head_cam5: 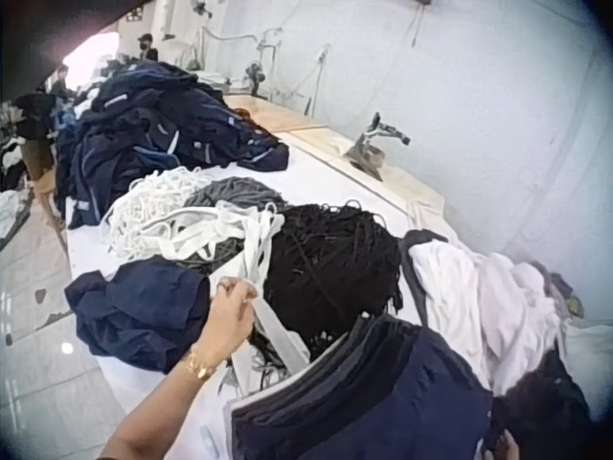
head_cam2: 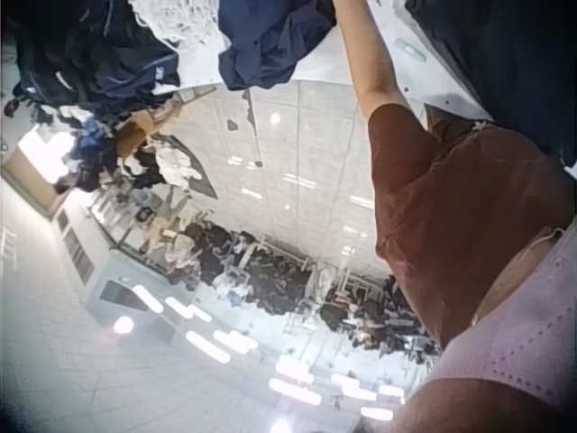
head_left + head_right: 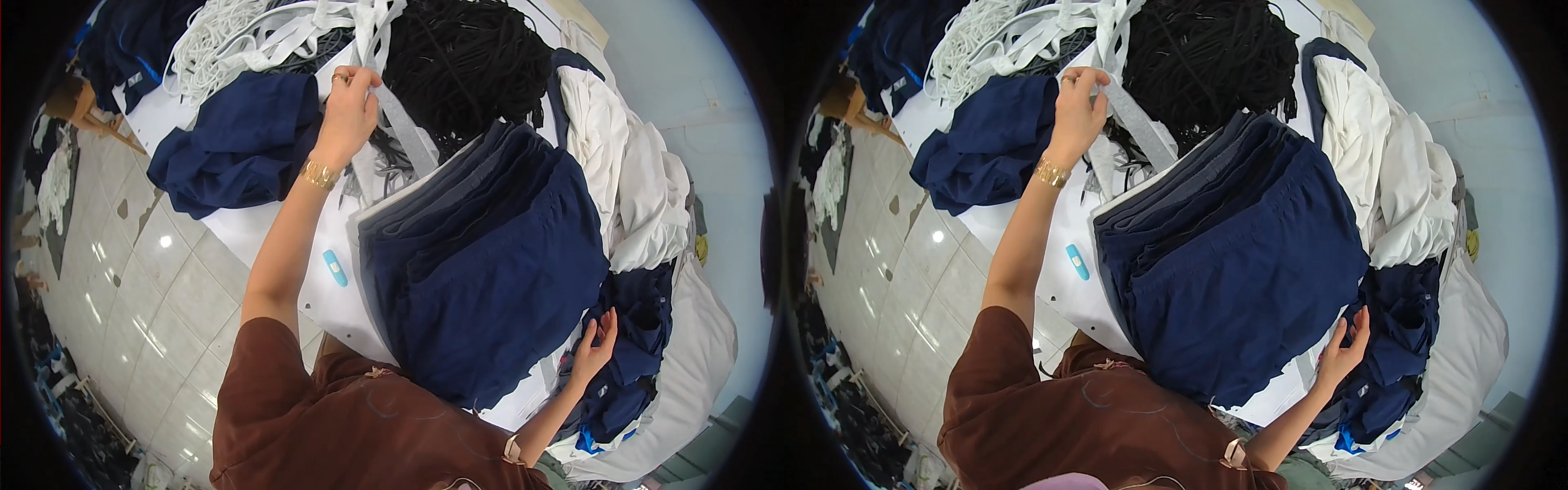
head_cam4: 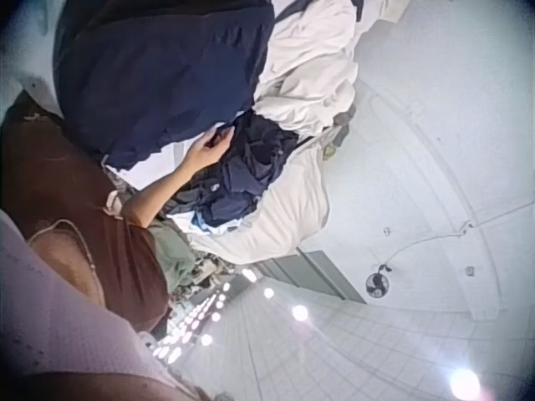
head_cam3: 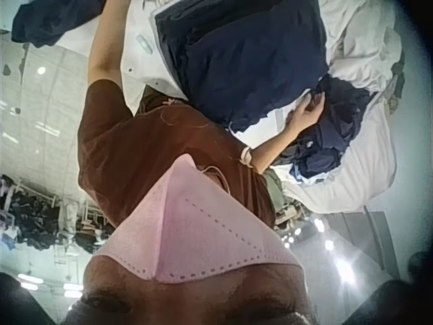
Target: Sorting and bundling blue shorts with fabric strips at a large workbench in a garment factory.
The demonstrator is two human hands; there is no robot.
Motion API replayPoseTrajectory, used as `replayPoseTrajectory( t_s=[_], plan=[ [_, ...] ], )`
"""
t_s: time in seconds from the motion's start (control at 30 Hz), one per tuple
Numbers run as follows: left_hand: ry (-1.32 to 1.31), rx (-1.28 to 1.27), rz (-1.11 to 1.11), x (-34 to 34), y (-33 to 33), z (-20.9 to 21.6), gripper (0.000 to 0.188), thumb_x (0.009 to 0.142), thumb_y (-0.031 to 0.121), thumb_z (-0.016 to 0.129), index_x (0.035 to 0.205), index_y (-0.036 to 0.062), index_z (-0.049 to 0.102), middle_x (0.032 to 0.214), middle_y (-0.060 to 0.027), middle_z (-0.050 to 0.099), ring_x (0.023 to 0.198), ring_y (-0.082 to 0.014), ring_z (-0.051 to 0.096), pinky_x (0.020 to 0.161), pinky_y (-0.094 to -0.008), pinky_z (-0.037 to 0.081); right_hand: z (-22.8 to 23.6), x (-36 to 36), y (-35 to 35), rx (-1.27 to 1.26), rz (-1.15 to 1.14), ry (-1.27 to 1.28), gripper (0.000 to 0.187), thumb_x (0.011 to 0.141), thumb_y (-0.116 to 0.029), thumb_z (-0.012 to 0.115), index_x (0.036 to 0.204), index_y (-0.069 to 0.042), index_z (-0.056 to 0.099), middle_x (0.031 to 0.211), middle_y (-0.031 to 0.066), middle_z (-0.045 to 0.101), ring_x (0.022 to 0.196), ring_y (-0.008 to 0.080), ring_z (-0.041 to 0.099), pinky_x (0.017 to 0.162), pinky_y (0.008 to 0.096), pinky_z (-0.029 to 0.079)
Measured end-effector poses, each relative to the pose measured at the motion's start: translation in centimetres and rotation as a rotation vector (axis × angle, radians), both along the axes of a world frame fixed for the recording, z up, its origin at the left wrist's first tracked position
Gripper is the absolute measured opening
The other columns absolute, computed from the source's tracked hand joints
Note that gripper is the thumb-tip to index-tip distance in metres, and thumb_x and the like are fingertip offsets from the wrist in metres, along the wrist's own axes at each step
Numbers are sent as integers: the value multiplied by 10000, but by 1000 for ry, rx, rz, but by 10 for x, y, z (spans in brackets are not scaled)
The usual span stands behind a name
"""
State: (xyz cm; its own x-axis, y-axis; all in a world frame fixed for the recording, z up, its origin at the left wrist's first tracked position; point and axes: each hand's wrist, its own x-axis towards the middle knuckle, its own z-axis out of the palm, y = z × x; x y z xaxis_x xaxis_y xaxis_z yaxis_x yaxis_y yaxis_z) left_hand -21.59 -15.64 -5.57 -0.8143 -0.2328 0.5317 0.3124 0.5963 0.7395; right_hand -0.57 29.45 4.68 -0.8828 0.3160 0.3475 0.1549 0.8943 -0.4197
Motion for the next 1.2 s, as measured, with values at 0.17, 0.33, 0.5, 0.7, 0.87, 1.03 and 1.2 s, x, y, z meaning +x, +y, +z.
replayPoseTrajectory(
  t_s=[0.17, 0.33, 0.5, 0.7, 0.87, 1.03, 1.2],
  plan=[
    [276, -274, -40, 32, 13, 23, 233, 692, -22, 614, 899, 74, 568, 1017, -127, 508, 889, -299, 539, 744, -334, 460, -3, 2, -3, 42, -52, 31, 358, 846, -97, 563, 1193, -28, 509, 1092, 149, 582, 1007, 221, 564, 840, 308, 430],
    [218, -50, 197, 39, 24, 42, 144, 702, 38, 688, 816, 74, 608, 952, -101, 563, 895, -249, 555, 731, -323, 457, 1, -14, -21, -210, 0, 178, 355, 847, -69, 564, 1198, -49, 514, 997, 108, 612, 861, 144, 590, 778, 237, 449],
    [485, -22, -25, 40, 36, 99, 148, 662, 34, 742, 718, 48, 605, 829, -69, 591, 872, -233, 630, 785, -352, 485, 39, -93, -150, -438, 474, 190, 305, 784, -56, 632, 1085, -52, 586, 855, 58, 617, 676, 64, 552, 616, 197, 446],
    [723, -312, -306, 28, 49, 150, 223, 624, 156, 777, 693, 78, 581, 672, 5, 565, 520, -142, 524, 999, -496, 329, 2, -186, -240, -432, 985, -326, 317, 729, -233, 688, 936, -9, 601, 655, 65, 549, 567, 139, 510, 559, 261, 426],
    [470, -238, -232, 11, -26, 160, 269, 671, 150, 756, 553, 82, 524, 545, 17, 520, 515, -118, 504, 980, -447, 344, 17, -207, -235, -852, 912, -365, 157, 823, -204, 602, 743, -71, 580, 602, -47, 508, 502, 16, 405, 452, 185, 283],
    [517, -681, -180, 2, -64, 189, 326, 701, 266, 737, 555, 50, 540, 678, -25, 529, 569, -143, 520, 918, -458, 387, 21, -210, -215, -966, 818, -397, 194, 828, -221, 597, 703, -78, 557, 543, -52, 461, 430, 15, 348, 398, 178, 246],
    [491, -1054, -133, -46, -81, 211, 468, 770, 490, 585, 831, 27, 615, 822, -43, 525, 711, -236, 584, 871, -357, 424, 24, -210, -226, -1090, 821, -377, 198, 829, -227, 597, 706, -78, 551, 553, -36, 479, 414, 18, 358, 378, 174, 251]
  ],
)
